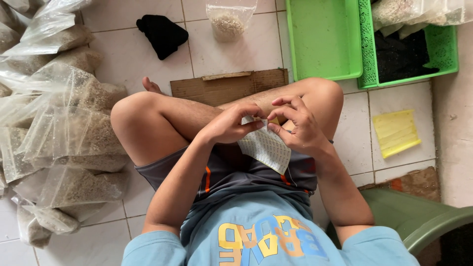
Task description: The person seals small plastic bags containing grain by applying a small sticker to the opening of each bag.
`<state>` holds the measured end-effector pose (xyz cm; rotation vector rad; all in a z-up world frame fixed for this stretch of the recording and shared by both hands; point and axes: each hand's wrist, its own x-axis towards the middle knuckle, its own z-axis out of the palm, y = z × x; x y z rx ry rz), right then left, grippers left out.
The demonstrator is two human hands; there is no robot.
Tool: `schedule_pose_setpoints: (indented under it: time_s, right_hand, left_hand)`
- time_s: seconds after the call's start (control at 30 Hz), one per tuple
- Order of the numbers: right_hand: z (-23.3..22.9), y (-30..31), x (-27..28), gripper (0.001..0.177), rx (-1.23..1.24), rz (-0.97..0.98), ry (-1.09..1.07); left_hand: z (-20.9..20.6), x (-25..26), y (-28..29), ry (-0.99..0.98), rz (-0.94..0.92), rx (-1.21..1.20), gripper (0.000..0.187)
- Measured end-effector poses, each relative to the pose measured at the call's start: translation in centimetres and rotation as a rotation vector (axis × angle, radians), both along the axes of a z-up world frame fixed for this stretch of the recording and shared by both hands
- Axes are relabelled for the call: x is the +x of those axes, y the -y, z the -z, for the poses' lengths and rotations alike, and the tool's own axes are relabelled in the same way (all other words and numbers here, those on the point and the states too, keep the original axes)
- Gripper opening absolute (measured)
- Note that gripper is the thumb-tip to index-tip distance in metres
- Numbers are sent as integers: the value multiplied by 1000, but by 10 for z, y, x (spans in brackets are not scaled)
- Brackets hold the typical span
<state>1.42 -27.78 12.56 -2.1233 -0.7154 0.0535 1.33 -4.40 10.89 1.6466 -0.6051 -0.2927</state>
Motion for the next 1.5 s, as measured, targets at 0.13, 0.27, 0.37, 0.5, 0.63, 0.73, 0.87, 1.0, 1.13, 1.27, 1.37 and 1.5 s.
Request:
schedule_pose_setpoints:
  time_s: [0.13,0.27,0.37,0.5,0.63,0.73,0.87,1.0,1.13,1.27,1.37,1.5]
  right_hand:
    - [-6,-2,-1,16,10,-15,30]
    - [-23,-6,-6,19,-10,51,78]
    - [-35,-11,-14,34,186,131,-230]
    - [-13,2,-12,38,372,141,-491]
    - [-13,4,-8,34,495,115,-688]
    - [-12,7,-6,33,515,102,-665]
    - [-24,5,-4,43,516,54,-623]
    - [-35,2,-1,41,504,39,-612]
    - [-50,-1,1,41,429,15,-614]
    - [-58,-2,2,44,409,-18,-621]
    - [-61,-1,1,45,389,-57,-660]
    - [-62,1,4,46,387,-72,-668]
  left_hand:
    - [-4,-1,-2,-12,17,-29,6]
    - [-7,-6,0,-62,-22,-49,5]
    - [-14,-13,0,-97,-64,-45,5]
    - [-29,-19,2,-117,-81,-55,4]
    - [-55,-25,1,-75,-134,-31,8]
    - [-58,-27,-2,-53,-195,-40,8]
    - [-51,-27,-1,-83,-275,-101,7]
    - [-52,-30,2,-70,-287,-113,9]
    - [-46,-36,12,68,-441,-141,19]
    - [-33,-41,14,-128,-357,-281,11]
    - [-39,-44,17,-203,-318,-333,12]
    - [-45,-42,23,62,-476,-274,23]
